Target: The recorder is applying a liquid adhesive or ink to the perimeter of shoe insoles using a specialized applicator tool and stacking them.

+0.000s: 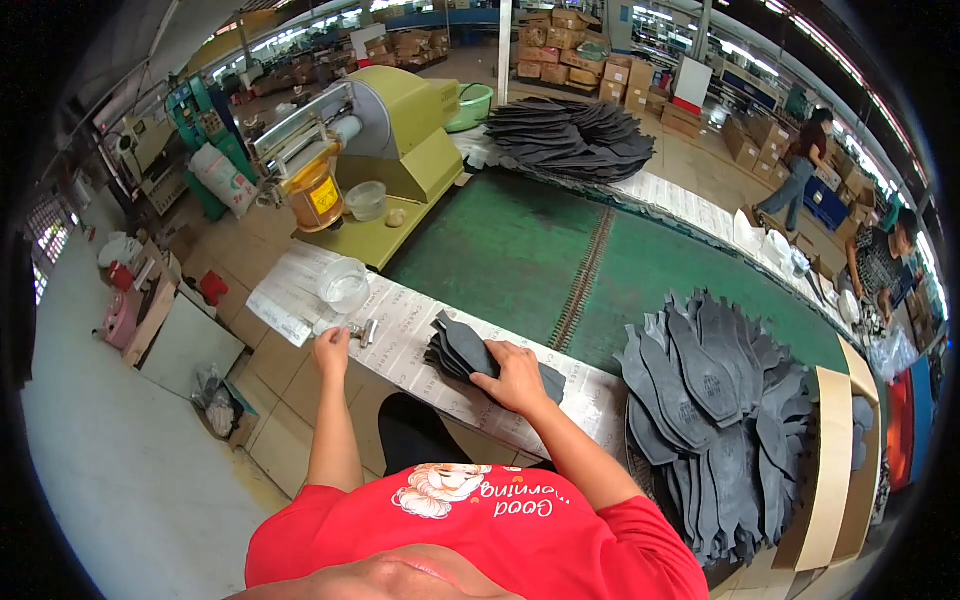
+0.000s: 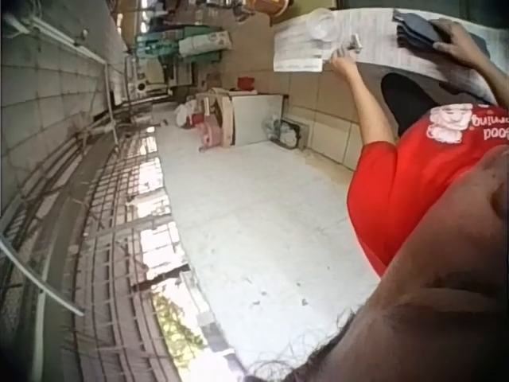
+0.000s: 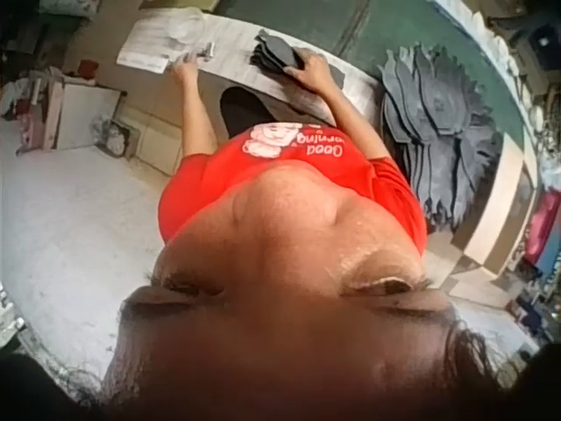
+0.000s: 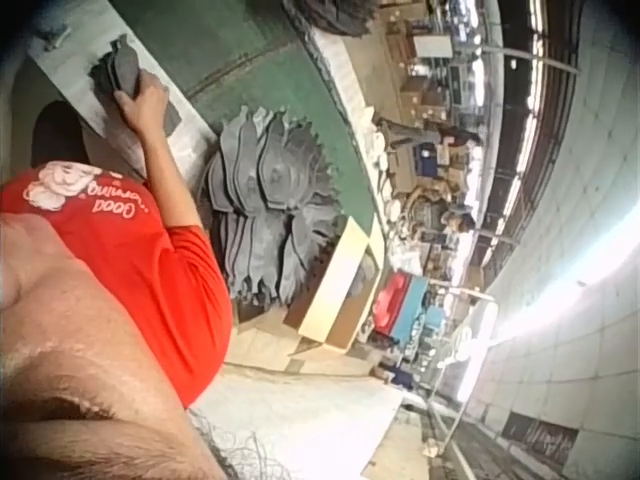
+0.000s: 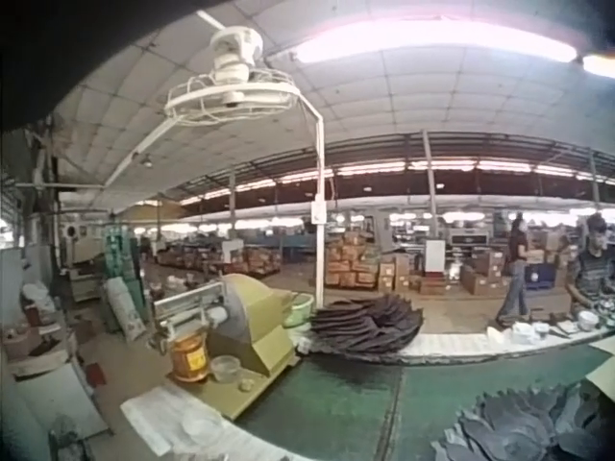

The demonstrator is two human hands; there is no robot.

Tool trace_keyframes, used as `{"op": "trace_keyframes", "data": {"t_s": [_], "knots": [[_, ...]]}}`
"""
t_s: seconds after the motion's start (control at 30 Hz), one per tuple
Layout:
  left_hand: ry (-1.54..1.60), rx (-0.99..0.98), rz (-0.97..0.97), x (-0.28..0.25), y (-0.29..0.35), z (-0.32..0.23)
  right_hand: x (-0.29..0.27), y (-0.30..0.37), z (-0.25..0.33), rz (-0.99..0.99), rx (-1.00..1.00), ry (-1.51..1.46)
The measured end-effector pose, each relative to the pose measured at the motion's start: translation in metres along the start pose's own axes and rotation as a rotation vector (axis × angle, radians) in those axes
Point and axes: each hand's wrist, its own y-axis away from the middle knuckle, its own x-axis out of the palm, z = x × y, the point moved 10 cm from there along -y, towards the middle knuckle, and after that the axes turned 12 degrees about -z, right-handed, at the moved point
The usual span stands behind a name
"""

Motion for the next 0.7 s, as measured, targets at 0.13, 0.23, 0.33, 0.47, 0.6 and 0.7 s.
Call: {"op": "trace_keyframes", "data": {"t_s": [0.13,0.23,0.33,0.47,0.6,0.7], "knots": [[0.060,-0.011,0.002,0.020,0.001,-0.007,-0.009,0.005,0.008,-0.077,-0.046,0.024],[0.134,0.002,-0.010,0.025,-0.007,0.011,-0.021,0.006,0.019,-0.191,-0.096,-0.016],[0.589,-0.201,0.110,0.040,-0.004,0.009,-0.015,0.009,0.021,-0.064,-0.087,0.022],[0.621,-0.086,0.093,0.006,-0.020,-0.050,-0.001,0.013,0.022,0.012,-0.158,0.147],[0.582,0.151,-0.203,-0.038,-0.067,-0.076,0.005,0.001,0.015,0.068,-0.079,0.140],[0.561,0.040,-0.168,-0.037,-0.104,-0.069,0.000,-0.006,0.016,-0.013,-0.003,0.073]]}}
